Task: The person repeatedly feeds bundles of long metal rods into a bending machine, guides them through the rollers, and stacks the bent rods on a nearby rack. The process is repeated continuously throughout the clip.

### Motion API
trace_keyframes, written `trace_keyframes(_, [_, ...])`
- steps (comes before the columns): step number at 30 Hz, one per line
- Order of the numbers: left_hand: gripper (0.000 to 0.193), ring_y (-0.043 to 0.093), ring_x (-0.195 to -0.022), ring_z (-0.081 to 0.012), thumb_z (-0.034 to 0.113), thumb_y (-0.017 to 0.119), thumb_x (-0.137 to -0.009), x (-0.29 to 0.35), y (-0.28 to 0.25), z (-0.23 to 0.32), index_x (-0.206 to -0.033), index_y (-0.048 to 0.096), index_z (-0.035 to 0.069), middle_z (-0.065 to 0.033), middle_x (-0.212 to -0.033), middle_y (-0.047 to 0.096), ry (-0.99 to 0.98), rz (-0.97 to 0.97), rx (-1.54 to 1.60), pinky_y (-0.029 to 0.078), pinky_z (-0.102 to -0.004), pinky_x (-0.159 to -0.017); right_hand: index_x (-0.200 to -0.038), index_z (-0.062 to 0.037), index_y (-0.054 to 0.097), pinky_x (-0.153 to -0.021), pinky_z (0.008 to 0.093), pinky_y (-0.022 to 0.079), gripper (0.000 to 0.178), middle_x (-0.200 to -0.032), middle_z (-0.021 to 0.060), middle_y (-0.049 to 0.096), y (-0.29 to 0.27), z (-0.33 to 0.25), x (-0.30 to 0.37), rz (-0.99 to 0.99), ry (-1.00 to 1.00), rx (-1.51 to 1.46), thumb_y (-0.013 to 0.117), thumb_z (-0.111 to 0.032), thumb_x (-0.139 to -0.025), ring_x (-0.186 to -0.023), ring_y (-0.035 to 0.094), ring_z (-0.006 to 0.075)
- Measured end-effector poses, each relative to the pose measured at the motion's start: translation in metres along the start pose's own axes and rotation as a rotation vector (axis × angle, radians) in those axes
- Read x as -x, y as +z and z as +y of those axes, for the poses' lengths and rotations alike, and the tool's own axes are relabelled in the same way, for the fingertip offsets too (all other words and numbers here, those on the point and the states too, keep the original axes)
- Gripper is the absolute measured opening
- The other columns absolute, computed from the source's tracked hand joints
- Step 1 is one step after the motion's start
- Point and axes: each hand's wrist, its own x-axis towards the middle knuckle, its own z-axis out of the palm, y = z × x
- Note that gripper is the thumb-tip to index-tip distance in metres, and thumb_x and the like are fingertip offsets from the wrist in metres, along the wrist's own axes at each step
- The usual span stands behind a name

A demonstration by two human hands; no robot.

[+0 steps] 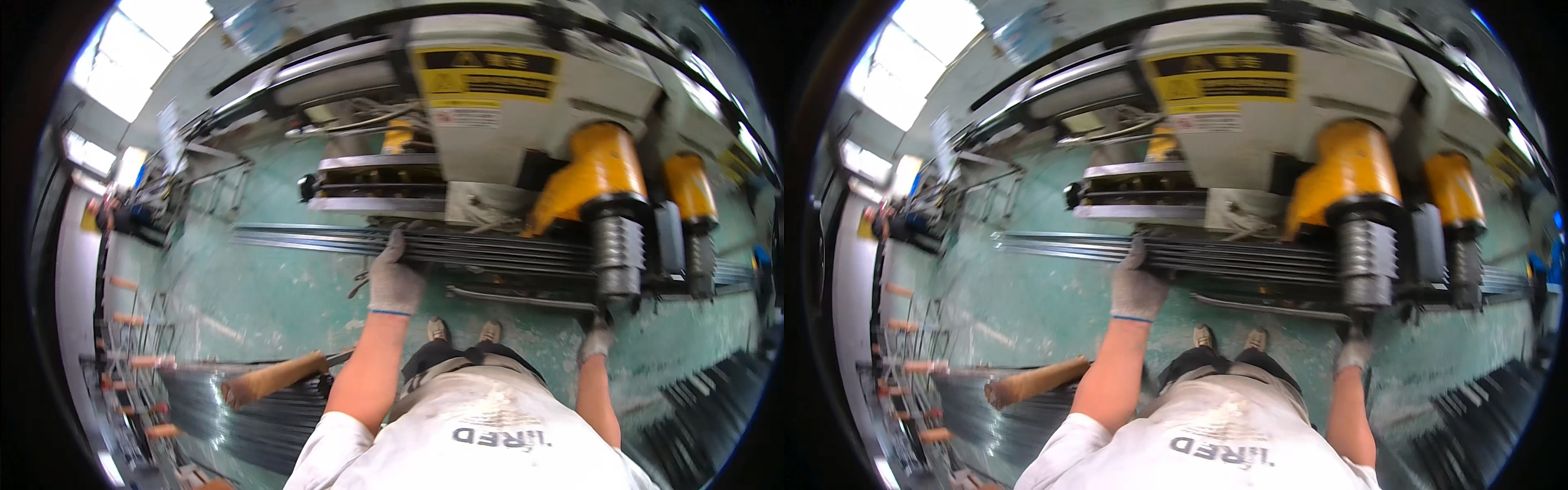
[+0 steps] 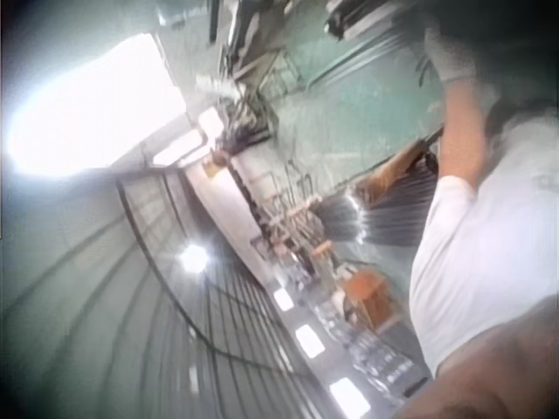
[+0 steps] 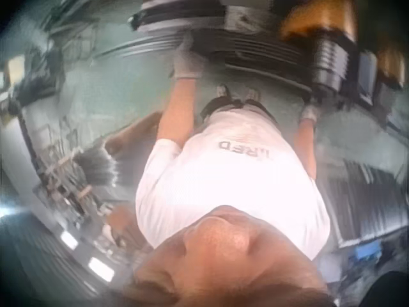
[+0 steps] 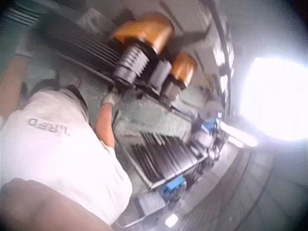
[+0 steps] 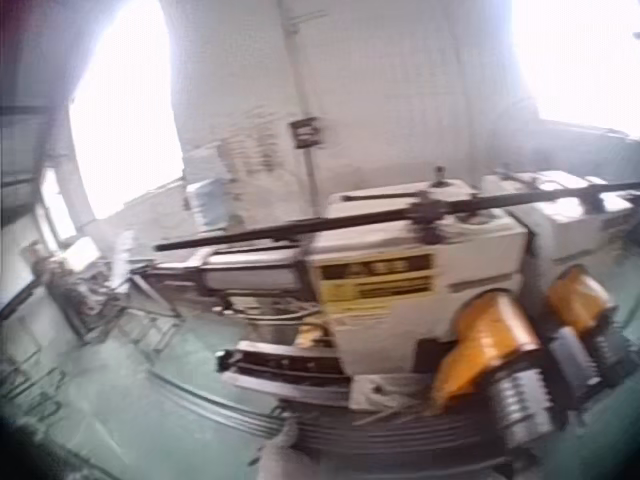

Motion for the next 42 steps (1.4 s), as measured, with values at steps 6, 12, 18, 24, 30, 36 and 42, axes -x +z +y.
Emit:
trace_keyframes(6, [0.036, 0.070, -0.127, -0.0396, 0.026, 0.059, -0.114, -0.025, -0.084, 0.141, -0.133, 0.068, -0.003, -0.0193, -0.132, 0.075, 0.254, 0.175, 0.083, 0.054, -0.0544, -0.118, -0.114, -0.0139, 0.075, -0.058, 0.0284, 0.040, 0.023, -0.085, -0.0034, 0.068, 0.002, -0.017, 0.055, 0.036, 0.254, -0.088, 0.076, -0.036, -0.108, -0.067, 0.056, 0.0092])
trace_keyframes(12, [0.037, 0.072, -0.121, -0.0373, 0.024, 0.053, -0.116, -0.052, -0.191, 0.320, -0.130, 0.067, -0.007, -0.0201, -0.127, 0.075, 0.447, 0.249, 0.052, 0.057, -0.0501, -0.113, -0.096, -0.0133, 0.068, -0.047, 0.0300, 0.034, 0.016, -0.074, 0.0007, 0.064, -0.009, 0.052, 0.087, 0.080, 0.436, -0.087, 0.072, -0.025, -0.106, -0.053, 0.053, 0.0135])
trace_keyframes(18, [0.033, 0.073, -0.119, -0.0401, 0.013, 0.055, -0.115, -0.062, -0.236, 0.411, -0.148, 0.053, 0.010, -0.0213, -0.131, 0.073, 0.613, 0.317, 0.016, 0.064, -0.0571, -0.101, -0.095, -0.0208, 0.066, -0.049, 0.0391, 0.038, 0.015, -0.072, 0.0016, 0.059, -0.004, 0.113, 0.117, 0.052, 0.466, -0.130, 0.070, -0.030, -0.106, -0.055, 0.055, 0.0227])
trace_keyframes(24, [0.052, 0.075, -0.117, -0.0384, 0.013, 0.061, -0.112, -0.042, -0.234, 0.403, -0.162, 0.047, 0.018, -0.0219, -0.136, 0.073, 0.564, 0.222, -0.174, 0.066, -0.0591, -0.096, -0.099, -0.0186, 0.067, -0.049, 0.0389, 0.041, 0.015, -0.077, 0.0030, 0.067, -0.003, 0.112, 0.155, 0.068, 0.463, -0.079, 0.071, -0.031, -0.106, -0.058, 0.060, 0.0223])
trace_keyframes(30, [0.043, 0.075, -0.117, -0.0351, 0.016, 0.066, -0.111, -0.037, -0.232, 0.399, -0.153, 0.059, 0.019, -0.0163, -0.133, 0.075, 0.529, 0.161, -0.203, 0.066, -0.0596, -0.095, -0.105, -0.0137, 0.069, -0.050, 0.0330, 0.044, 0.005, -0.081, 0.0038, 0.070, -0.001, 0.090, 0.161, 0.069, 0.469, -0.143, 0.070, -0.018, -0.102, -0.061, 0.065, 0.0185])
trace_keyframes(36, [0.034, 0.073, -0.124, -0.0308, 0.035, 0.062, -0.114, -0.032, -0.270, 0.416, -0.145, 0.065, 0.022, -0.0070, -0.135, 0.074, 0.434, 0.063, -0.447, 0.063, -0.0581, -0.102, -0.114, -0.0094, 0.072, -0.066, 0.0399, 0.059, 0.020, -0.093, 0.0074, 0.076, 0.021, 0.067, 0.159, 0.057, 0.384, 0.052, 0.074, -0.024, -0.100, -0.077, 0.072, 0.0231])
trace_keyframes(42, [0.056, 0.062, -0.142, -0.0399, 0.055, 0.055, -0.114, -0.029, -0.266, 0.417, -0.158, 0.059, 0.019, -0.0154, -0.155, 0.064, 0.407, 0.122, -0.413, 0.052, -0.0608, -0.118, -0.116, -0.0021, 0.078, -0.071, 0.0349, 0.057, 0.032, -0.100, 0.0093, 0.081, 0.054, 0.039, 0.149, -0.080, 0.463, 0.144, 0.075, -0.031, -0.103, -0.084, 0.075, 0.0204])
